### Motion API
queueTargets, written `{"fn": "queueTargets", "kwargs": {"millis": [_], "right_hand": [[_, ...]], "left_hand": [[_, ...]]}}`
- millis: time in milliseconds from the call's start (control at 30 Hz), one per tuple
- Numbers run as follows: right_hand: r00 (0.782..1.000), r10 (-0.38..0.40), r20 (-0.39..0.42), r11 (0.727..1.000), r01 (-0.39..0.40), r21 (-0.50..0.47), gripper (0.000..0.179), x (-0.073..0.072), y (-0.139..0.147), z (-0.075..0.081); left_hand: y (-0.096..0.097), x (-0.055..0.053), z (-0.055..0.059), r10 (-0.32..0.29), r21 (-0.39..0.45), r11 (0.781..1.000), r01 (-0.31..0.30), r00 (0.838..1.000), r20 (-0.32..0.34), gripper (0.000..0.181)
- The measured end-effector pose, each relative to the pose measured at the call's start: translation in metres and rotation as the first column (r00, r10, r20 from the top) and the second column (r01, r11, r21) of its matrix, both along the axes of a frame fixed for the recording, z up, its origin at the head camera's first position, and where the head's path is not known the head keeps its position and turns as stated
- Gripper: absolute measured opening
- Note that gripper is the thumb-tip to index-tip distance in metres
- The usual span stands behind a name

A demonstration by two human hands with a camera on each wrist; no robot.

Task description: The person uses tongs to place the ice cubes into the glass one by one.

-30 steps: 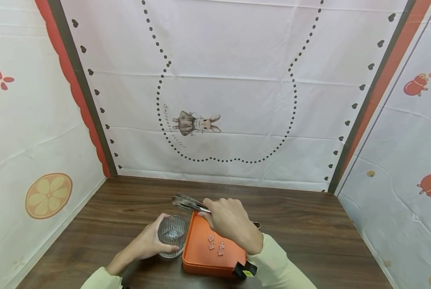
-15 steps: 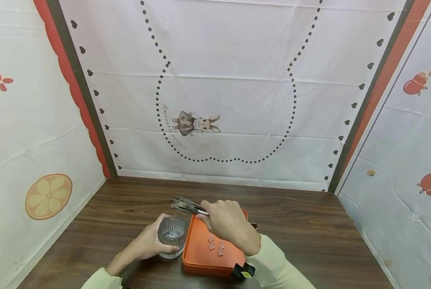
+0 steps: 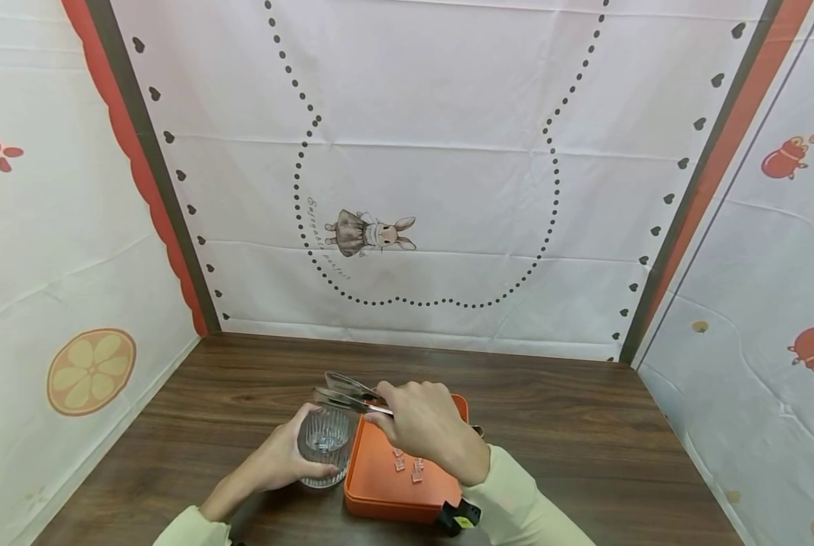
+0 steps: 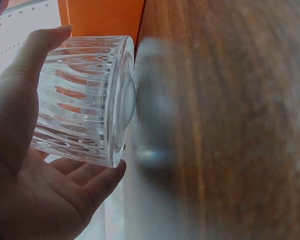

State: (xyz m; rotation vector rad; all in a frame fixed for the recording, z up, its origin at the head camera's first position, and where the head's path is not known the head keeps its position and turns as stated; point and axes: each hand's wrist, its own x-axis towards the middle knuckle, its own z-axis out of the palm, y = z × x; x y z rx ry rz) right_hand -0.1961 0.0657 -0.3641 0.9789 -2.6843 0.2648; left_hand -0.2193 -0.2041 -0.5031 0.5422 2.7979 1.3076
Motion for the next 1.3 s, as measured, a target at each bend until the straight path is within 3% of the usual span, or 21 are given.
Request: {"fn": "queueTargets", "kwargs": {"millis": [367,933,1300], "right_hand": [[0.997,-0.053,0.047,0.998,0.051,0.034,0.036,0.001,0.016,-0.004],[0.991,-0.123,0.047,0.991,0.12,0.058,0.036,0.0,0.043,-0.013],[0.98,-0.174,0.094,0.982,0.166,0.093,0.039,-0.004,0.053,-0.019]], "left_hand": [[-0.001,0.001,0.0,0.003,-0.005,1.0,-0.003,1.0,0.018,0.094],[0.001,0.0,0.0,-0.001,0.0,1.0,0.001,1.0,0.021,0.092],[0.001,-0.002,0.0,0.012,-0.004,1.0,-0.012,1.0,0.022,0.093]]}}
